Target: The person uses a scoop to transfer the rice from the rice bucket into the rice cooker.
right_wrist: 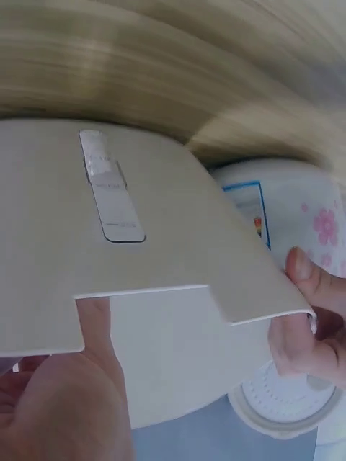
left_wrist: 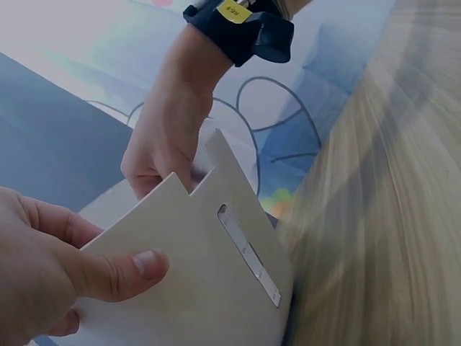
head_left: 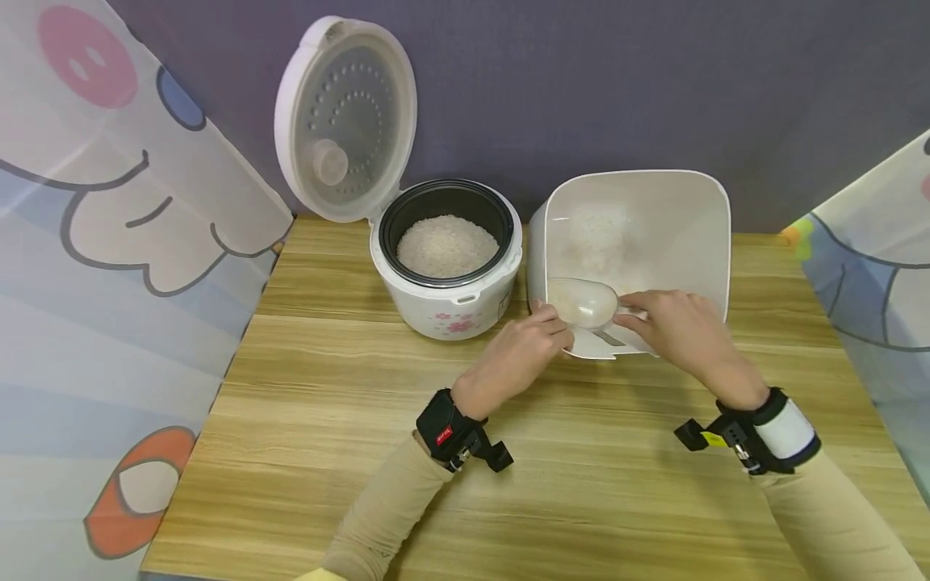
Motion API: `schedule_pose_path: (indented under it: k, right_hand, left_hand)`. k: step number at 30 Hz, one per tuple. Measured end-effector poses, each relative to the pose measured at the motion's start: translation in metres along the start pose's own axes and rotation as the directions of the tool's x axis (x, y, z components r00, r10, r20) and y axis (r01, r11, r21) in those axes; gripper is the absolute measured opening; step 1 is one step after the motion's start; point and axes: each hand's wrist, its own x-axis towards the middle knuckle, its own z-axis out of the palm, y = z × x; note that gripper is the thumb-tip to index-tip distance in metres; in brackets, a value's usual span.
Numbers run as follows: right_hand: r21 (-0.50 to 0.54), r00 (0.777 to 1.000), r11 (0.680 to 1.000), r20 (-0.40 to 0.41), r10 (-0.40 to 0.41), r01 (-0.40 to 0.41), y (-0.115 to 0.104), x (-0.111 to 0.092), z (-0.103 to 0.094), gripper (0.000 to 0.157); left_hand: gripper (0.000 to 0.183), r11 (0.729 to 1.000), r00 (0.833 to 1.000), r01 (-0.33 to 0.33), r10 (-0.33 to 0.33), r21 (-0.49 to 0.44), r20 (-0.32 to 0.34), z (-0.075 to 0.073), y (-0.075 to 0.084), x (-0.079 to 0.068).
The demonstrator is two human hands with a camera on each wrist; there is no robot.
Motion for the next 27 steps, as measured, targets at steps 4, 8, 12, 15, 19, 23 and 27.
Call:
schedule_pose_path:
  k: [4, 8, 12, 15, 19, 23, 27]
  right_hand:
    - [0.040, 0.999, 0.999, -0.048, 0.002, 0.000, -0.002, 0.001, -0.002, 0.028]
    - [0.056, 0.997, 0.998, -0.081, 0.012, -0.008, -0.001, 0.000, -0.005, 0.028]
    - [0.088, 0.992, 0.996, -0.122, 0.028, -0.017, 0.000, 0.000, -0.010, 0.029]
    - [0.102, 0.989, 0.995, -0.145, 0.036, -0.021, 0.002, -0.001, -0.014, 0.030]
    - [0.107, 0.986, 0.994, -0.160, 0.042, -0.025, 0.003, -0.001, -0.020, 0.030]
    - [0.112, 0.983, 0.993, -0.176, 0.048, -0.028, 0.004, -0.002, -0.025, 0.030]
    - [0.114, 0.982, 0.993, -0.183, 0.054, -0.033, 0.005, -0.004, -0.030, 0.030]
  left_hand:
    - [0.008, 1.000, 1.000, -0.005, 0.004, -0.017, -0.020, -0.002, 0.001, 0.002]
    - [0.009, 0.999, 1.000, -0.003, 0.002, -0.032, -0.029, -0.003, 0.001, 0.003]
    - [0.012, 1.000, 0.999, 0.001, -0.002, -0.024, -0.038, -0.004, 0.001, 0.003]
    - [0.013, 1.000, 0.998, 0.006, -0.008, -0.029, -0.055, -0.004, 0.000, 0.004]
    - [0.010, 0.996, 0.996, 0.009, -0.017, -0.085, -0.084, -0.004, -0.003, 0.006]
    - [0.010, 0.991, 0.995, -0.002, -0.011, -0.134, -0.100, -0.004, -0.005, 0.007]
    - [0.009, 0.989, 0.993, -0.014, -0.004, -0.149, -0.117, -0.005, -0.007, 0.009]
